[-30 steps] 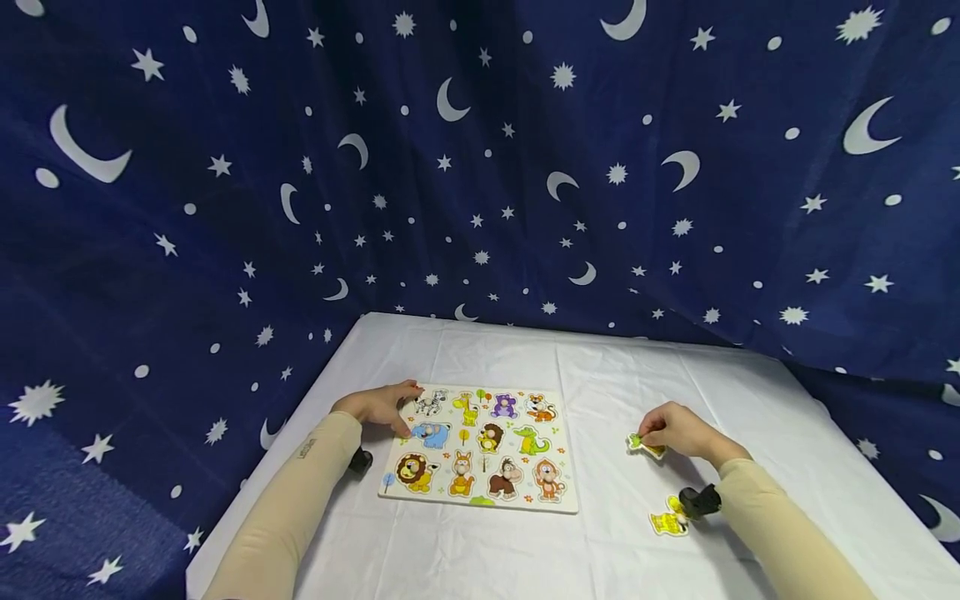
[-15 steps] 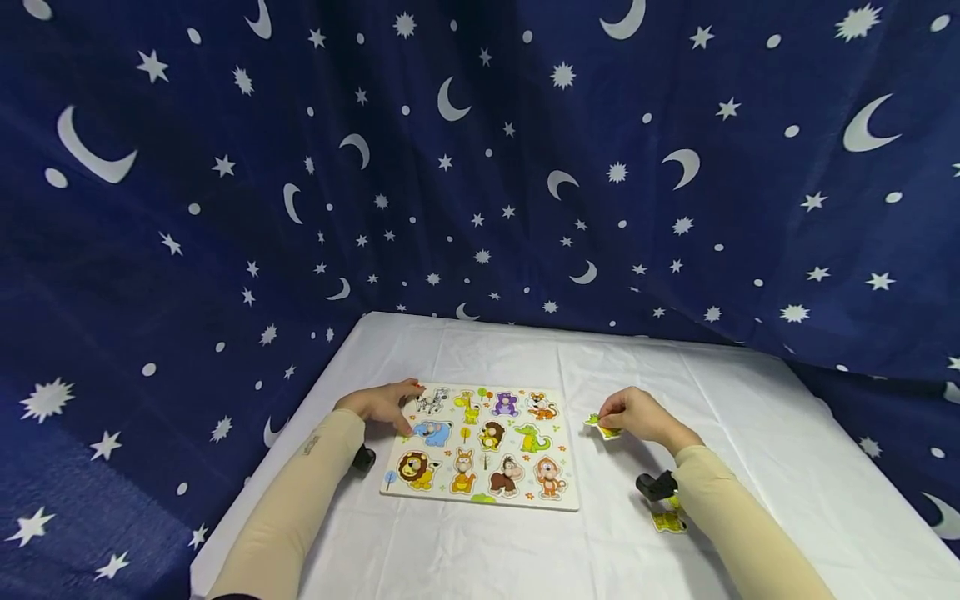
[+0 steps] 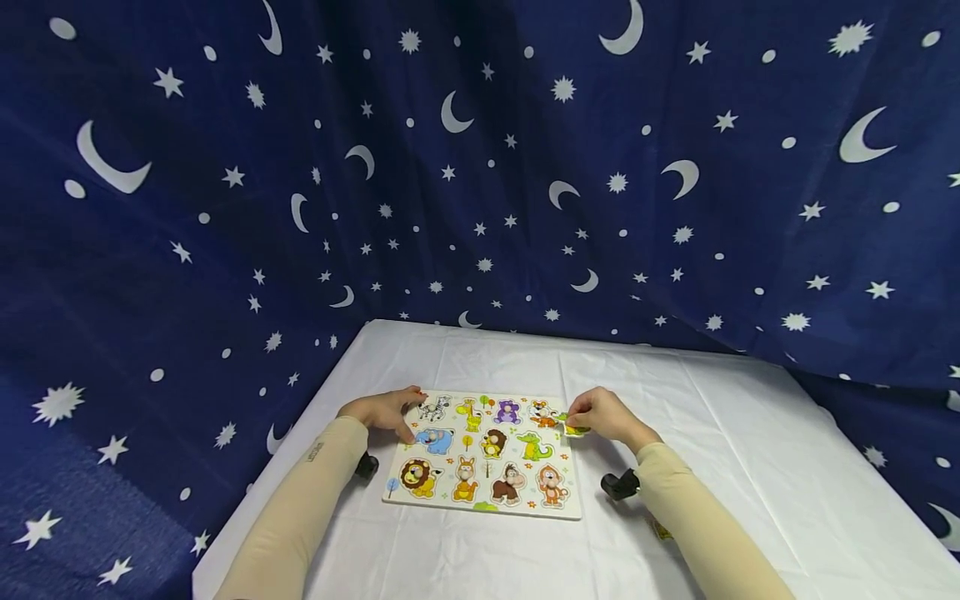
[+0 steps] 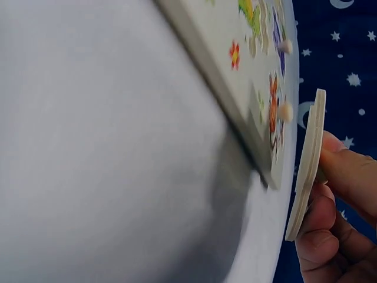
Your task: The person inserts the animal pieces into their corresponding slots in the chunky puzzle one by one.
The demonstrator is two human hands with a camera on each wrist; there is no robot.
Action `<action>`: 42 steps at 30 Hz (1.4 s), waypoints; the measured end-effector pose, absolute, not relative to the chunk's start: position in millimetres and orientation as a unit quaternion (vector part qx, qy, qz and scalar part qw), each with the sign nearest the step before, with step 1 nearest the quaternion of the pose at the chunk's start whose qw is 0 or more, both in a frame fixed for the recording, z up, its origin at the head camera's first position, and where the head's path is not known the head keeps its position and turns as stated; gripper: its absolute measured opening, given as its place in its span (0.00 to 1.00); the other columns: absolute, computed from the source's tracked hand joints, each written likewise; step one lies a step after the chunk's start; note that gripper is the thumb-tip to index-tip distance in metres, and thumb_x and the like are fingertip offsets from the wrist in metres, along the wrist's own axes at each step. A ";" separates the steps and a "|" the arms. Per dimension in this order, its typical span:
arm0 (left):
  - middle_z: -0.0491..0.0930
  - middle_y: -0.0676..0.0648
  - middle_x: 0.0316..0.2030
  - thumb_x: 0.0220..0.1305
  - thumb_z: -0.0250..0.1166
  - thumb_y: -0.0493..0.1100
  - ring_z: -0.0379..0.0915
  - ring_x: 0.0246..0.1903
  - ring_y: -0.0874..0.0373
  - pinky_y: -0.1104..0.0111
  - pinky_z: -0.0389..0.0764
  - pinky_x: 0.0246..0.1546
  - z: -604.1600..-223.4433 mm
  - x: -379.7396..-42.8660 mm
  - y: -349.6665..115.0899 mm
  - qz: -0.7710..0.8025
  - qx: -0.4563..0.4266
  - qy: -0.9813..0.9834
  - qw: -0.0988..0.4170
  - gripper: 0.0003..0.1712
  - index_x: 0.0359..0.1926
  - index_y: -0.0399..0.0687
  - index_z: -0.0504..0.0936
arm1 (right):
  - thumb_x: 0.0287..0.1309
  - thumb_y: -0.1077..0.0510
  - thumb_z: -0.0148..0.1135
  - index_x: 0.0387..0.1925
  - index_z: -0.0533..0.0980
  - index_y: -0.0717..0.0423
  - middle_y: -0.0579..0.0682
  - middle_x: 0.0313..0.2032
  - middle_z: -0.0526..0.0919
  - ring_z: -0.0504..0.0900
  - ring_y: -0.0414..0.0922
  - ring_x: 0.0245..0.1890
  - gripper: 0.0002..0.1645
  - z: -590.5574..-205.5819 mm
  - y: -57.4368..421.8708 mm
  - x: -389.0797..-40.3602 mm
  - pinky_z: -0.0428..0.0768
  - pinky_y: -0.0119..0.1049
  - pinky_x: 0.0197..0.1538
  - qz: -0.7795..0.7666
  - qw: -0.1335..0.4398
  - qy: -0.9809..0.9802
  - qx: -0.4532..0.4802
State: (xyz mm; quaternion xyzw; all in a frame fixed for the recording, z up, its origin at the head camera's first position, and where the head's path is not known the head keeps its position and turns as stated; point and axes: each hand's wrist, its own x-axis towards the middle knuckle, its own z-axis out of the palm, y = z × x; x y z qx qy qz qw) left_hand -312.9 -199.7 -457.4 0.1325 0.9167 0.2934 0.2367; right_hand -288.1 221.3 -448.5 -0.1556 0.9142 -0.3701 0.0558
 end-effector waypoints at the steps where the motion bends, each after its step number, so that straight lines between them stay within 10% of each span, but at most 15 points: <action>1: 0.45 0.43 0.80 0.42 0.79 0.38 0.38 0.79 0.42 0.45 0.43 0.78 -456.9 -313.0 -199.8 0.294 0.132 0.916 0.237 0.58 0.76 0.51 0.63 | 0.54 0.64 0.71 0.27 0.85 0.60 0.44 0.21 0.84 0.73 0.36 0.23 0.03 -448.6 218.4 -289.0 0.72 0.28 0.27 -0.368 0.053 0.915 -0.159; 42: 0.45 0.41 0.80 0.42 0.80 0.36 0.38 0.79 0.40 0.44 0.43 0.77 -462.3 -314.0 -201.3 0.310 0.140 0.912 0.229 0.57 0.75 0.47 0.64 | 0.55 0.64 0.72 0.21 0.84 0.57 0.48 0.23 0.87 0.76 0.41 0.21 0.08 -445.1 99.8 -312.5 0.72 0.31 0.26 -0.367 0.087 0.910 -0.170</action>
